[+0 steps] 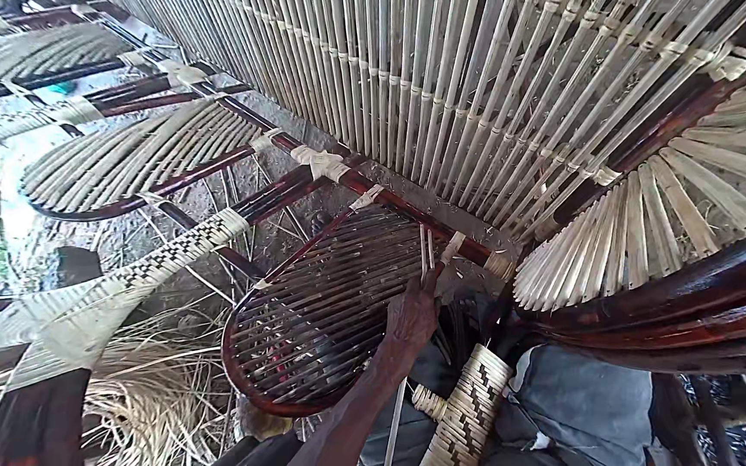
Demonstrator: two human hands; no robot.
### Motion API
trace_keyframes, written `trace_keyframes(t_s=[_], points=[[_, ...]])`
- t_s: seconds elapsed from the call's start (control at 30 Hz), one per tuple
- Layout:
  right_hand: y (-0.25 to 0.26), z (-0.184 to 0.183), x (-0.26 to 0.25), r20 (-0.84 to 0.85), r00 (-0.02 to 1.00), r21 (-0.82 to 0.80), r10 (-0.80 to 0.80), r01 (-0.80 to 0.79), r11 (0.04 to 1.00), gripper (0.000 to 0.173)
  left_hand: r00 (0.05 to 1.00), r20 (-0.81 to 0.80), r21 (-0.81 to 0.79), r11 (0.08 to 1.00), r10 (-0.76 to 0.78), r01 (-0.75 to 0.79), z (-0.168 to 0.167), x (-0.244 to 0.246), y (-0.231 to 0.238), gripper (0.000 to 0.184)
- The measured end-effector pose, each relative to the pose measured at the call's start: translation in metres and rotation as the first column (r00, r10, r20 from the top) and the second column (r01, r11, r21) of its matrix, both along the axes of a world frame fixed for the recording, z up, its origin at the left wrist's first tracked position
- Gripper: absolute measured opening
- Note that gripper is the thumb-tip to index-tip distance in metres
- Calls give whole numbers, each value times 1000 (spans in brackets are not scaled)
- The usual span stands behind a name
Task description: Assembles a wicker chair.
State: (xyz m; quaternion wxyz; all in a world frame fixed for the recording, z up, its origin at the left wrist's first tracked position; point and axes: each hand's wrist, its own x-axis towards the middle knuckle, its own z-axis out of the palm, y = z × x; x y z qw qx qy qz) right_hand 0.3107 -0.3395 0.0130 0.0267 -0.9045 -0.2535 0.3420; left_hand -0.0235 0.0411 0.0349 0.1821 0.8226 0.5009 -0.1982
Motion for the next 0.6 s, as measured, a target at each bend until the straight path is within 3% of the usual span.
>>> trace_keyframes(t_s=[0.1, 0.17, 0.23, 0.3, 0.37, 0.43, 0.53, 0.6], points=[[-30, -58, 20, 66, 970, 99, 234, -239, 966, 32, 995, 87, -24, 999, 49, -47, -1, -6, 5, 54], [-13, -51, 15, 52, 965, 26, 257, -259, 966, 29, 985, 157, -19, 997, 71, -69, -3, -11, 6, 55], [5, -41, 11, 45, 964, -13, 261, -261, 965, 28, 962, 222, -117, 984, 158, -134, 2, -13, 14, 51], [9, -38, 13, 9, 964, -5, 265, -265, 964, 32, 888, 341, -237, 942, 309, -237, 9, -17, 30, 41], [9, -39, 17, 3, 959, 29, 282, -282, 959, 30, 847, 380, -251, 923, 371, -292, 14, -19, 54, 39], [26, -21, 8, -39, 972, -12, 233, -234, 972, 29, 885, 331, -205, 940, 327, -271, 14, -13, 87, 45], [-7, -62, 18, 134, 945, 77, 297, -308, 948, 30, 966, 178, -208, 967, 186, -148, 7, 5, 122, 67], [-8, -66, 18, 86, 964, 24, 250, -253, 967, 31, 989, 83, -222, 969, 126, -105, -6, 16, 134, 83]])
